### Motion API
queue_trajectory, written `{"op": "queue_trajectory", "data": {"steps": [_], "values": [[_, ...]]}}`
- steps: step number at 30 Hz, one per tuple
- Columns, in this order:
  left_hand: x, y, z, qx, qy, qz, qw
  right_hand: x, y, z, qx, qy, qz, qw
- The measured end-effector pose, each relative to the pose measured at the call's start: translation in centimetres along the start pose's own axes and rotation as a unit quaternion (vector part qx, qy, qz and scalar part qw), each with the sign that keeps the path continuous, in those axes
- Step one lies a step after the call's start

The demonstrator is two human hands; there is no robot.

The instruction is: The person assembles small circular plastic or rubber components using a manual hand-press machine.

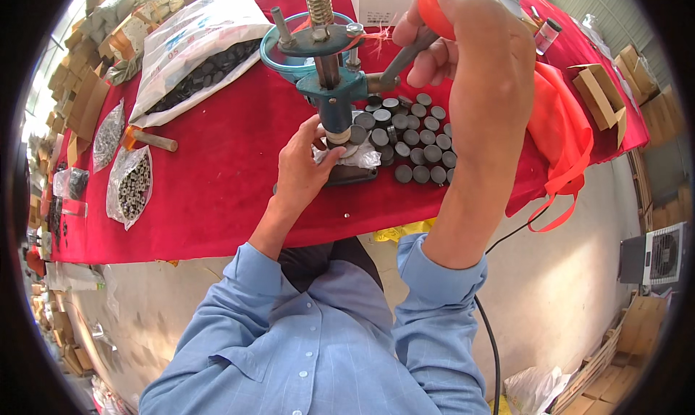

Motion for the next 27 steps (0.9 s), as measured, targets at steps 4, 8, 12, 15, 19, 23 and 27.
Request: {"op": "queue_trajectory", "data": {"steps": [4, 8, 12, 15, 19, 23, 27], "values": [[-0.1, 0.5, 0.2, -0.01, 0.006, 0.003, 1.0, 0.6, -0.3, 0.1, -0.011, -0.011, -0.003, 1.0], [0.0, 0.3, 0.0, -0.003, -0.01, 0.006, 1.0, 2.6, -0.9, 0.5, -0.018, -0.013, 0.02, 1.0], [0.4, -0.6, -0.5, 0.004, -0.023, 0.017, 1.0, 5.8, -1.8, 1.3, -0.04, -0.073, 0.024, 0.996], [0.8, -1.7, -0.9, 0.009, -0.046, 0.018, 0.999, 9.0, -1.7, 1.2, -0.03, -0.098, 0.011, 0.995], [1.0, -3.0, -1.2, 0.033, -0.068, 0.029, 0.997, 15.6, -2.1, 6.1, -0.102, -0.115, 0.044, 0.987], [0.5, -2.7, -1.1, 0.034, -0.049, 0.03, 0.998, 15.5, -2.8, 5.8, -0.08, -0.149, 0.058, 0.984], [-0.1, -0.5, -1.1, 0.064, -0.054, 0.006, 0.997, 12.0, -2.3, 3.0, -0.028, -0.122, 0.045, 0.991]]}}
Point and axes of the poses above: each hand's wrist, its own x-axis away from the middle knuckle, its own y-axis out of the palm, z = x × y, the point moved 10 cm from there along -x, towards the middle knuckle
